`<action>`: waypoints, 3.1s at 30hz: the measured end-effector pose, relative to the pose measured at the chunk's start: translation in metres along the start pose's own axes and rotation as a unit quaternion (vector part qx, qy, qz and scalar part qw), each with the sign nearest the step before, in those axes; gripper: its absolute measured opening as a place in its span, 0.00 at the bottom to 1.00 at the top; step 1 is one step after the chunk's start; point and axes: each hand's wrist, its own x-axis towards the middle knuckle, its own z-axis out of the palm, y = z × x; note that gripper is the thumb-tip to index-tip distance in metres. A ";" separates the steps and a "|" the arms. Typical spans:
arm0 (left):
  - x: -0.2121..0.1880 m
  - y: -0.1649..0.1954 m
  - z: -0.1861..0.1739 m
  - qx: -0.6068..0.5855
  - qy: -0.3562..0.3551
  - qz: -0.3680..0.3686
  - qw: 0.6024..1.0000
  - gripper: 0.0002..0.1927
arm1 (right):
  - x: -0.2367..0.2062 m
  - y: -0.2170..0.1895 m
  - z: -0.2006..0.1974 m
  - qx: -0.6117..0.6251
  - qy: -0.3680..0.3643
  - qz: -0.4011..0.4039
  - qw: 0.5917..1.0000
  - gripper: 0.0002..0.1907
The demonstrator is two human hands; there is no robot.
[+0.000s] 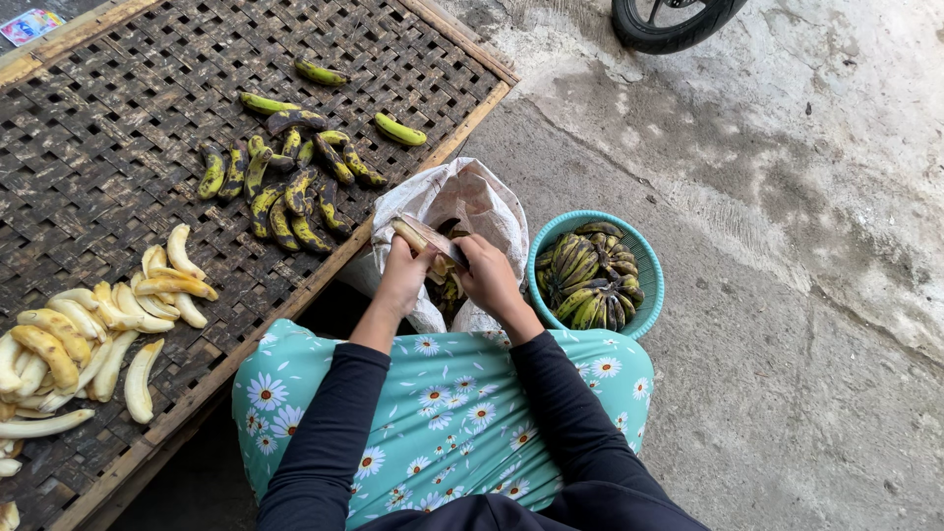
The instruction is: The person sits on the ground and peels bananas one at a time using a knife, cutting the peel and pulling it off by hand. Peeled bananas are placed on a slatted bamboo mat, peels are dropped into a white plastic bag, and unpeeled bananas are taken from a green basket.
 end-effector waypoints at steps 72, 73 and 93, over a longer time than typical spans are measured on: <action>0.024 0.034 -0.016 -0.401 0.119 0.091 0.904 0.19 | -0.008 -0.046 0.008 0.208 -0.202 -0.055 0.956 0.29; 0.024 0.035 -0.015 -0.399 0.126 0.091 0.904 0.19 | -0.008 -0.046 0.008 0.196 -0.203 -0.050 0.958 0.29; 0.000 0.035 0.000 -0.396 0.049 0.007 0.917 0.14 | -0.004 -0.022 0.020 0.165 -0.149 -0.041 0.974 0.26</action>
